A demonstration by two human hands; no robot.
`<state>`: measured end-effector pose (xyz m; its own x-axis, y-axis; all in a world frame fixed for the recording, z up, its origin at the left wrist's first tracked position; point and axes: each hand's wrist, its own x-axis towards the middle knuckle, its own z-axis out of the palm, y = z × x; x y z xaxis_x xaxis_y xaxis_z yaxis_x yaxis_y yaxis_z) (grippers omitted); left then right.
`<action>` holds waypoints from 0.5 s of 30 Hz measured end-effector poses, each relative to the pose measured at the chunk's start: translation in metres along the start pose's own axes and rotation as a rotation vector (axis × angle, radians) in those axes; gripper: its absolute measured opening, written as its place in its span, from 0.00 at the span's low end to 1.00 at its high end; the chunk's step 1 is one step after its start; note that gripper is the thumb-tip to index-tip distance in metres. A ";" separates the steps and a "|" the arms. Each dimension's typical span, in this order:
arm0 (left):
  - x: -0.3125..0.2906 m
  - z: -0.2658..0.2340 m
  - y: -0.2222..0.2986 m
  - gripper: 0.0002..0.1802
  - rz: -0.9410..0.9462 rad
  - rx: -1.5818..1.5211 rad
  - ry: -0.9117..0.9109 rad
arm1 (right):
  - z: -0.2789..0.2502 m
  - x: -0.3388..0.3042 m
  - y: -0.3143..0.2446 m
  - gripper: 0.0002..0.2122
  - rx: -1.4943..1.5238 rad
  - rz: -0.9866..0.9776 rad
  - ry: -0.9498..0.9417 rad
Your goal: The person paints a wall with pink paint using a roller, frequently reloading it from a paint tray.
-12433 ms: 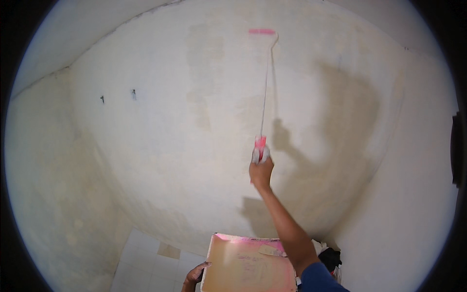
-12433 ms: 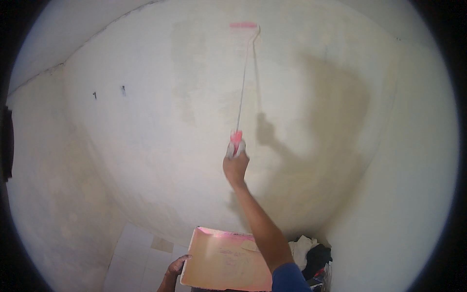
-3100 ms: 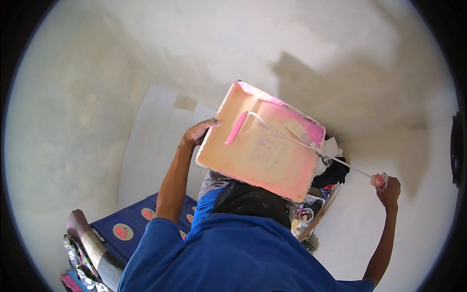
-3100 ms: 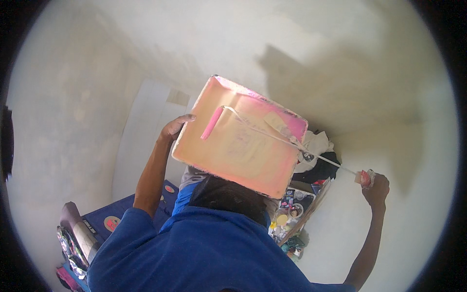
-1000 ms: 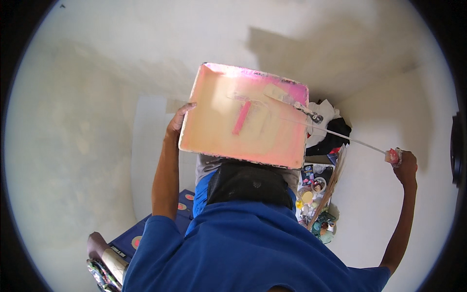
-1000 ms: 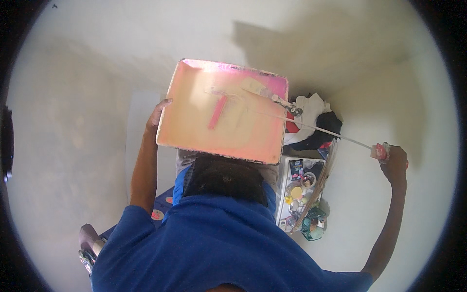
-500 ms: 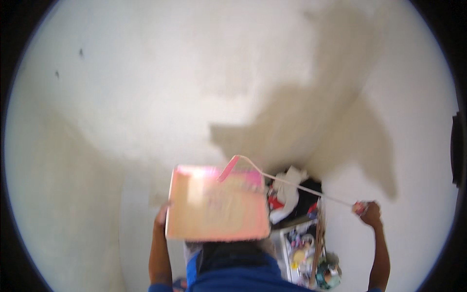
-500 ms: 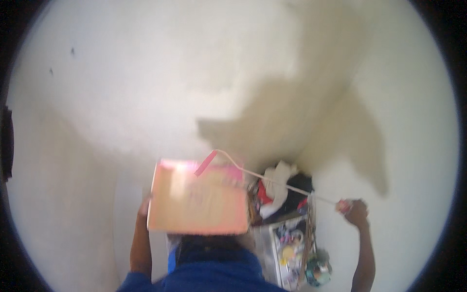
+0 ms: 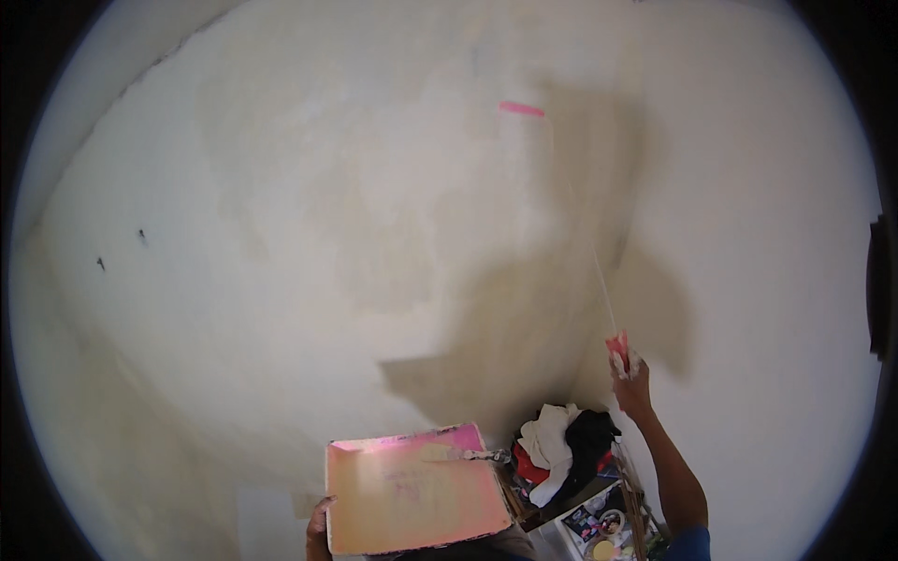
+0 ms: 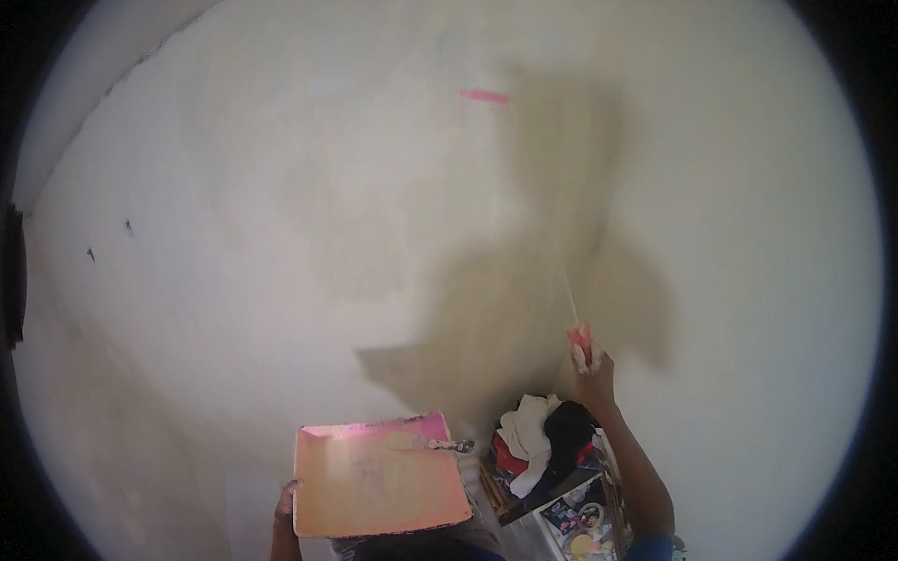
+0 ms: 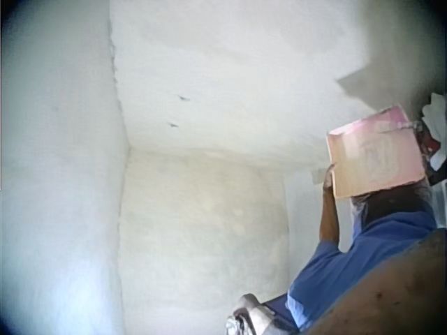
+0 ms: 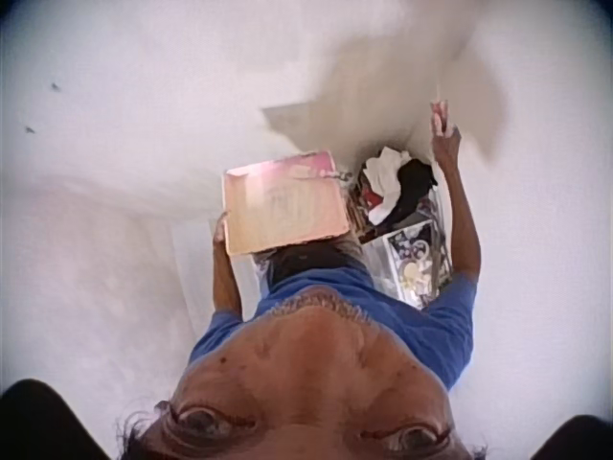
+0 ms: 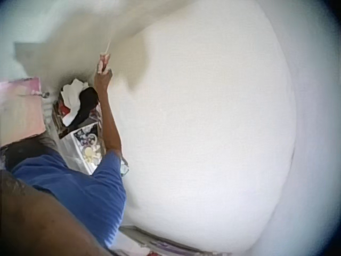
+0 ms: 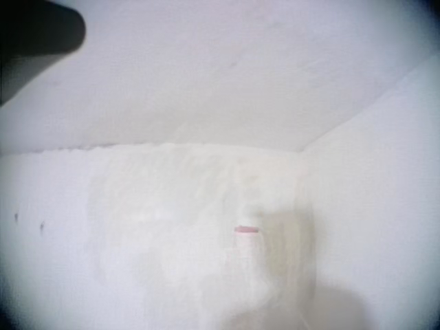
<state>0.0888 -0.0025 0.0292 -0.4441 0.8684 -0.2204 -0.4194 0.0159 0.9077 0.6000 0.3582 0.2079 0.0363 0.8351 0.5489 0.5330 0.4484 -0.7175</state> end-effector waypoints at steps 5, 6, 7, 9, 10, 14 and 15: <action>0.003 0.021 0.009 0.23 -0.139 -0.038 -0.049 | 0.025 0.054 -0.071 0.10 0.022 -0.114 0.225; 0.001 0.010 0.005 0.23 -0.118 -0.031 -0.056 | 0.033 0.063 -0.090 0.10 0.099 -0.141 0.242; 0.002 0.006 0.001 0.23 -0.105 -0.022 -0.075 | 0.037 0.072 -0.098 0.10 0.099 -0.140 0.247; 0.006 0.002 -0.005 0.24 -0.112 -0.030 -0.062 | 0.049 0.089 -0.109 0.10 0.004 -0.131 0.268; 0.008 0.006 -0.006 0.24 -0.122 -0.042 -0.050 | 0.055 0.096 -0.112 0.10 0.002 -0.130 0.272; 0.010 0.009 -0.008 0.25 -0.152 -0.114 -0.015 | 0.077 0.115 -0.126 0.09 0.088 -0.154 0.316; 0.011 0.001 -0.011 0.24 -0.126 -0.089 -0.052 | 0.081 0.117 -0.130 0.09 0.111 -0.150 0.319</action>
<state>0.0895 0.0073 0.0171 -0.3435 0.8867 -0.3096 -0.5386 0.0841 0.8384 0.4669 0.4236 0.3310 0.2361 0.6241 0.7448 0.4580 0.6045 -0.6517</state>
